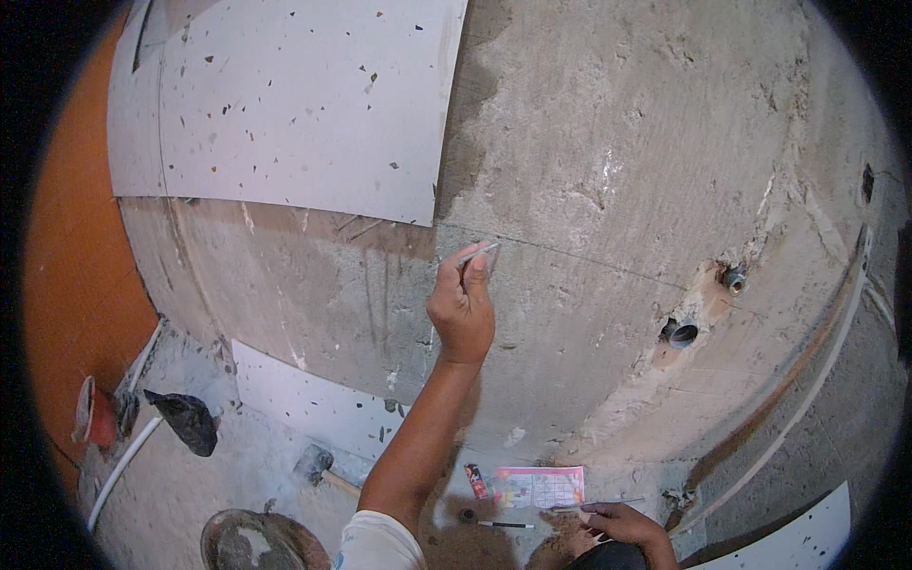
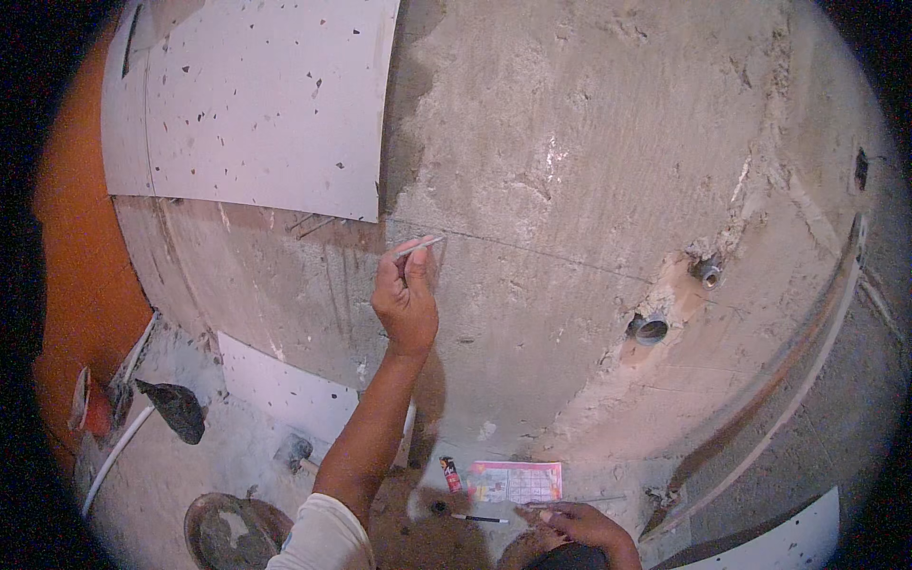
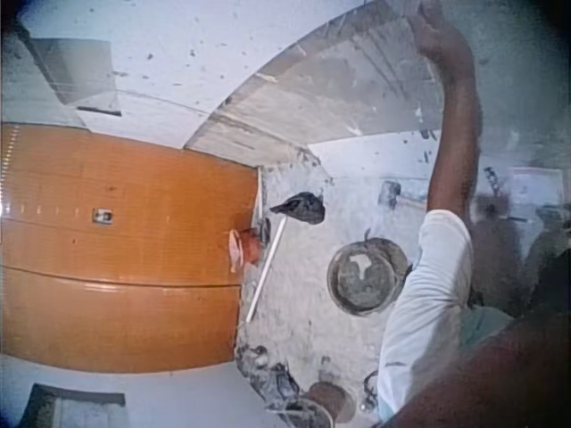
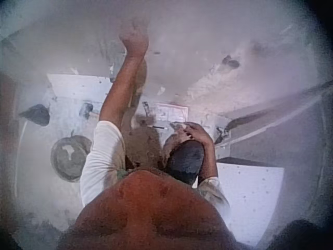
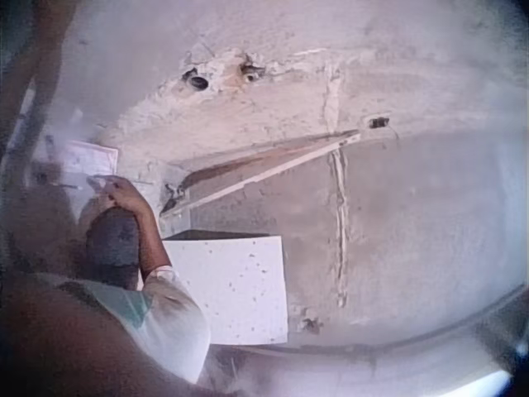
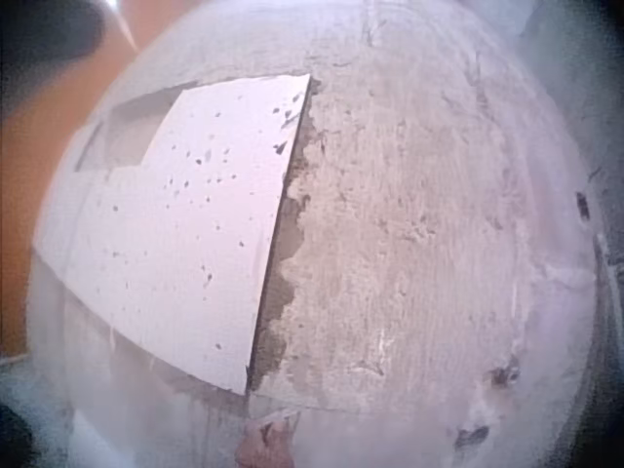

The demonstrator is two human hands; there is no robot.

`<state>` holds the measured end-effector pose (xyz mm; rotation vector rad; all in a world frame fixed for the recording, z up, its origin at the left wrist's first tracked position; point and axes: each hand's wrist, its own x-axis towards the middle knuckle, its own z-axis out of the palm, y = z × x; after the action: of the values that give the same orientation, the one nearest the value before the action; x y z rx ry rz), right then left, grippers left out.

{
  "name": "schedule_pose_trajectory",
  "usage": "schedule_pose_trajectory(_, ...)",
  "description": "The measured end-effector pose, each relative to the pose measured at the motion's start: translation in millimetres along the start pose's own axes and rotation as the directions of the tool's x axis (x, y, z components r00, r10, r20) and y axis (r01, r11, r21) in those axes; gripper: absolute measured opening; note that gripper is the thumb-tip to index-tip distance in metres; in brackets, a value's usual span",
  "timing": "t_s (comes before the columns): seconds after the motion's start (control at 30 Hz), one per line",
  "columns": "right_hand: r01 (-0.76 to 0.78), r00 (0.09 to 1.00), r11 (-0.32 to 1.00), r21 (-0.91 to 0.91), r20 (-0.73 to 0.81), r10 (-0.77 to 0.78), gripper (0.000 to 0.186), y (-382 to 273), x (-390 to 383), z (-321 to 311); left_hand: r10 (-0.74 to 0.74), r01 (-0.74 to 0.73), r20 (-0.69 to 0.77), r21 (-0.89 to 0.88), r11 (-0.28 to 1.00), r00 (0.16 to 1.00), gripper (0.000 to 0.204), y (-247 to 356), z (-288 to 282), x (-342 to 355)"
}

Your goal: The person assists in installing wall tiles by handing a large white tile to a coworker, applying adhesive to the wall with a trowel, and wiping the installed tiles with a cloth. The person also retrieves a bucket and a cloth from another room to support the tiling process.

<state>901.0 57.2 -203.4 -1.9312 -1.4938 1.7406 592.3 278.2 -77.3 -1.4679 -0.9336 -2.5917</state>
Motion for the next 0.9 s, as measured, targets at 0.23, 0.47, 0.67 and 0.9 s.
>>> schedule_pose_trajectory(0.23, 0.079, 0.987, 0.926, 0.370, -0.156, -0.021, 0.046, 32.9, 0.7, -9.8, -0.055, 0.054, -0.045, -0.011, 0.998, 0.997, 0.013, -6.9, 5.0, -0.8)
schedule_pose_trajectory(0.47, 0.019, 0.974, 0.871, 0.491, -0.206, 0.095, 0.035, 154.2, 35.8, -24.1, 0.004, -0.004, -0.062, 0.006, 1.000, 0.998, 0.012, -5.2, 6.1, 2.8)
schedule_pose_trajectory(0.67, 0.004, 0.949, 0.845, 0.535, -0.269, 0.166, 0.035, 193.8, 43.0, -7.4, 0.183, -0.184, 0.027, 0.211, 0.960, 0.983, 0.012, -2.6, 3.8, 2.3)
schedule_pose_trajectory(0.9, -0.015, 0.953, 0.894, 0.447, -0.263, 0.148, 0.035, 207.8, 38.2, 16.6, 0.302, -0.326, 0.123, 0.320, 0.890, 0.945, 0.015, -8.2, -3.3, 7.2)
